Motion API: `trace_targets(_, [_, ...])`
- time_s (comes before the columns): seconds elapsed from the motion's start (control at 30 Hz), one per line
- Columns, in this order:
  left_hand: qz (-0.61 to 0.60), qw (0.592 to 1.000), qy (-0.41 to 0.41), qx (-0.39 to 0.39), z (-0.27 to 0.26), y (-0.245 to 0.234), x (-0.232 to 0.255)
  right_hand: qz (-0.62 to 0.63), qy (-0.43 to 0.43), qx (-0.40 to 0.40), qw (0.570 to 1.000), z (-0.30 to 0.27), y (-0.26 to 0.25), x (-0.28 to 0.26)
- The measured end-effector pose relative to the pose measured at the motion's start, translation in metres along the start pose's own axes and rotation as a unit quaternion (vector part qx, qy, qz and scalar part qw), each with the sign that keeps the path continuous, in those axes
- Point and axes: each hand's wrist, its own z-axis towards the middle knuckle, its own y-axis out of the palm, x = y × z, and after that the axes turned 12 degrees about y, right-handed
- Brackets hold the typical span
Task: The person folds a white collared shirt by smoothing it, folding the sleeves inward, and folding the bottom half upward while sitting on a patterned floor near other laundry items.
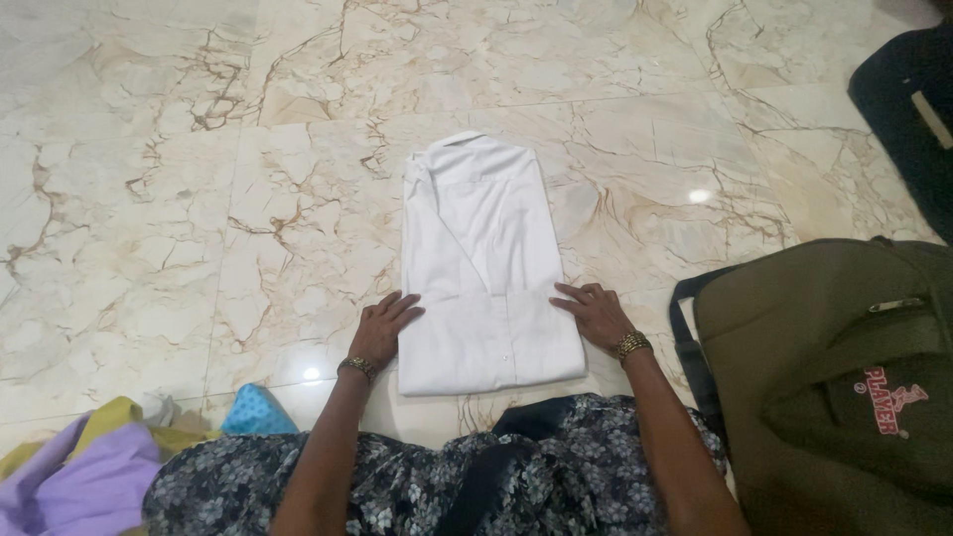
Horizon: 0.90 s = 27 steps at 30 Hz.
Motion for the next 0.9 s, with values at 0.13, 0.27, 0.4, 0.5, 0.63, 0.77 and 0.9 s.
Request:
trace_targets(0.13, [-0.027, 0.998, -0.018, 0.054, 0.003, 0.004, 0.001, 0.0, 0.02, -0.003, 1.0, 0.005, 0.005, -0.001])
trace_targets(0.27, [-0.051, 0.995, -0.037, 0.073, 0.003, 0.011, 0.0, 0.027, 0.023, 0.062, 0.997, 0.003, 0.018, -0.001])
trace_targets(0.4, [-0.068, 0.992, -0.035, 0.104, -0.002, 0.022, -0.004, 0.046, 0.022, 0.093, 0.994, 0.006, 0.025, -0.006])
trace_targets(0.5, [-0.078, 0.99, -0.062, 0.101, -0.014, 0.024, 0.0, 0.107, 0.021, 0.088, 0.99, 0.003, 0.031, -0.013])
trace_targets(0.63, [-0.08, 0.992, -0.072, 0.073, -0.024, 0.017, 0.006, 0.131, -0.01, 0.089, 0.987, -0.006, 0.027, -0.022])
trace_targets(0.77, [-0.066, 0.996, -0.034, 0.058, -0.037, 0.003, 0.011, 0.222, -0.066, 0.1, 0.968, -0.02, 0.017, -0.026])
trace_targets(0.9, [-0.141, 0.977, 0.014, 0.162, -0.045, -0.003, 0.014, 0.342, -0.033, 0.051, 0.938, -0.04, 0.016, -0.027])
